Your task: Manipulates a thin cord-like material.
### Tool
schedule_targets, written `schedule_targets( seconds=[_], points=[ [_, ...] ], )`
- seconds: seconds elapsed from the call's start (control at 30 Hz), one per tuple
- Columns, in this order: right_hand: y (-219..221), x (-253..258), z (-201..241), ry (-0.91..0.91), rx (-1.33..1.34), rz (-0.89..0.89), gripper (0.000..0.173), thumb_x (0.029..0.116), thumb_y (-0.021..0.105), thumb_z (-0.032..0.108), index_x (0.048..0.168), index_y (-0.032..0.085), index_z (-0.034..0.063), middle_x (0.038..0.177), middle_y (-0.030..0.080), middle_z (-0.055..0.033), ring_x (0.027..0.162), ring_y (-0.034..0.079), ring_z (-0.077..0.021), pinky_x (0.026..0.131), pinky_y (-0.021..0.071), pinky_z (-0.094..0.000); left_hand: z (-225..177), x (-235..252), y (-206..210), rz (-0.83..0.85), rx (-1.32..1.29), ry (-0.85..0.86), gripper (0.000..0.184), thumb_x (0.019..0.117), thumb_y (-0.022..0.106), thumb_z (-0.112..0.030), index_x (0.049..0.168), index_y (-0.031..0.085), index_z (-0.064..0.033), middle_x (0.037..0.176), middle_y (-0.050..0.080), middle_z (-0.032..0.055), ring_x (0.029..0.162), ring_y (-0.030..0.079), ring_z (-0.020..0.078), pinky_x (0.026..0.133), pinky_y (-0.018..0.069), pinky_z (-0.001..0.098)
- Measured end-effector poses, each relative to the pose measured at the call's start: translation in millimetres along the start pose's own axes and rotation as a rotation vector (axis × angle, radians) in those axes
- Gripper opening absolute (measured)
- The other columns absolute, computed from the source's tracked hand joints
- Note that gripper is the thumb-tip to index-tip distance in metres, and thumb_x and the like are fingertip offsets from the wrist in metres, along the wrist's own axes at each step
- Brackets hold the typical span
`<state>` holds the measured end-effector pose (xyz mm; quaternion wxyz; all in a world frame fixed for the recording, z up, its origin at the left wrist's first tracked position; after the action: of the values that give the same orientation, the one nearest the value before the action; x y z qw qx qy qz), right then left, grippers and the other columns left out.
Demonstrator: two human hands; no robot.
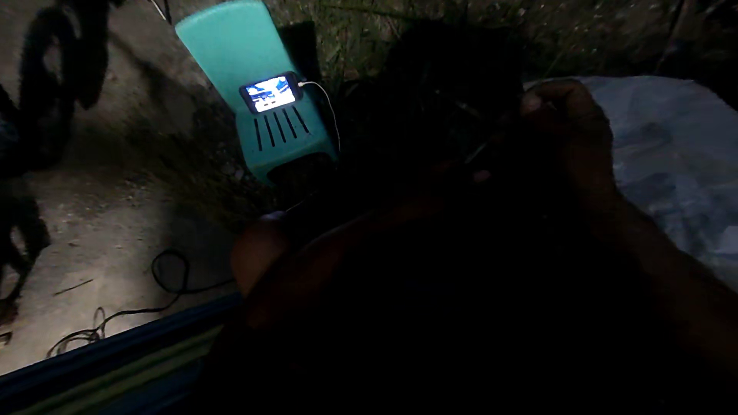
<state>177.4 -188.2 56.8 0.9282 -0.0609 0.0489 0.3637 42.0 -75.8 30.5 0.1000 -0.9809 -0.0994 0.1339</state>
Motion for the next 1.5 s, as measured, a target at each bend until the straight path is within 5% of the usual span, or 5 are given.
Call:
schedule_targets(
  seconds=[0.1, 0.2, 0.63, 1.3, 1.5],
  points=[
    [0.2, 4.2, -3.4, -0.02, -0.083, -0.013, 0.022, 0.1095, 0.045, 0.023, 0.126, 0.054, 0.0118, 0.086, 0.059, 0.0102, 0.068, 0.06, 0.0012, 0.063, 0.0557, -0.0178, -10.0, 4.4, -21.4, -0.155, -0.005, 0.086, 0.036, 0.1082, 0.051, -0.026, 0.129, 0.06, 0.0017, 0.096, 0.066, 0.0092, 0.081, 0.061, 0.0098, 0.076, 0.054, 0.0286],
    [10.6, 2.6, -8.9, -0.005, -0.219, 0.019, 0.022, 0.1075, 0.051, 0.022, 0.12, 0.062, 0.008, 0.084, 0.059, 0.0109, 0.066, 0.055, 0.0062, 0.06, 0.0499, -0.0131, -3.2, 16.4, -28.5, -0.147, -0.162, 0.081, 0.047, 0.1124, 0.031, -0.034, 0.136, 0.054, -0.0006, 0.079, 0.056, 0.0016, 0.062, 0.051, 0.0054, 0.055, 0.0461, 0.0213],
    [24.7, -8.2, 2.7, -0.093, -0.54, 0.201, 0.021, 0.1045, 0.058, 0.02, 0.112, 0.069, 0.0053, 0.084, 0.065, 0.0062, 0.069, 0.056, 0.0075, 0.064, 0.0489, -0.0129, -4.0, 15.4, -36.7, -0.118, -0.234, 0.188, 0.023, 0.1057, 0.055, -0.015, 0.118, 0.066, 0.0008, 0.082, 0.064, 0.0005, 0.06, 0.053, 0.0001, 0.053, 0.0447, 0.016],
    [16.7, -16.0, 12.0, -0.115, -0.448, 0.2, 0.018, 0.1031, 0.06, 0.017, 0.111, 0.07, 0.0045, 0.082, 0.064, 0.0081, 0.066, 0.054, 0.0089, 0.061, 0.0471, -0.011, -8.5, 19.2, -68.9, -0.435, 0.076, 0.242, 0.027, 0.106, 0.056, -0.021, 0.116, 0.07, -0.0006, 0.081, 0.064, -0.0016, 0.063, 0.055, -0.0013, 0.06, 0.0492, 0.0174],
    [19.2, -11.6, 6.5, -0.117, -0.338, 0.223, 0.021, 0.1057, 0.055, 0.018, 0.11, 0.069, 0.0035, 0.075, 0.063, 0.0086, 0.062, 0.055, 0.0074, 0.058, 0.0496, -0.0125, -10.9, 12.6, -40.5, -0.248, 0.075, 0.264, 0.025, 0.1051, 0.056, -0.018, 0.114, 0.07, 0.0005, 0.089, 0.069, 0.0016, 0.073, 0.059, -0.001, 0.069, 0.0521, 0.0189]
  ],
)
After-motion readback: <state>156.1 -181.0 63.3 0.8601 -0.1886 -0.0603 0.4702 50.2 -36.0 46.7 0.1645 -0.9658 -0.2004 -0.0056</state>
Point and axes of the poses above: each hand's wrist, its own x-axis towards the middle knuckle, its own y-axis out of the palm, z = x × y, the point moved 4 cm from there along x, towards the middle knuckle
